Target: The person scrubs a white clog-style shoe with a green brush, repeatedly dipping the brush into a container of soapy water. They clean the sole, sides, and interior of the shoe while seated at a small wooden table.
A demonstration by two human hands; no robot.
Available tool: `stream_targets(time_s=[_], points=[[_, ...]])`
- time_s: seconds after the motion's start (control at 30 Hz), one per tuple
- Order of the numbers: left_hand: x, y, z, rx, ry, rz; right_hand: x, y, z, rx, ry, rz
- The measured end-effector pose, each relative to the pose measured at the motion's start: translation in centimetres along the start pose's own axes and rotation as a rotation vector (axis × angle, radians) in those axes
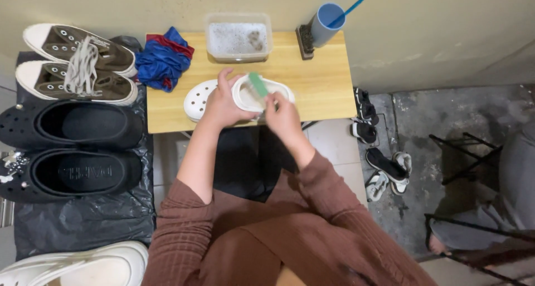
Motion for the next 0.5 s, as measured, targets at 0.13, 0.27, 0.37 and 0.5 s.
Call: stream_targets(time_s=[0.13,0.27,0.37,0.5], points=[[0.6,0.5,-0.1,-0.006,0.03,-0.027,0.7,0.0,-0.4,0.065,0.006,-0.057],[0.0,0.1,0.3,0.008,0.038,-0.024,-1.9,-0.4,1.0,-0.049,0.011,-0.037],[0.0,0.2,0.4,0.023,0.012,-0.016,-1.1,-0.2,0.3,-0.054,-0.011,0.028],[1.2,0.7,0.6,0.031,0.004,0.003,-3.2,-0.8,2.7,-0.108,0.003,-0.024]])
Point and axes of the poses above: each hand's wrist, its own z-axis away from the middle knuckle, its own y-axis out of the back of the hand, x = y × z, the point moved 9 cm from there along -z, towards the middle knuckle
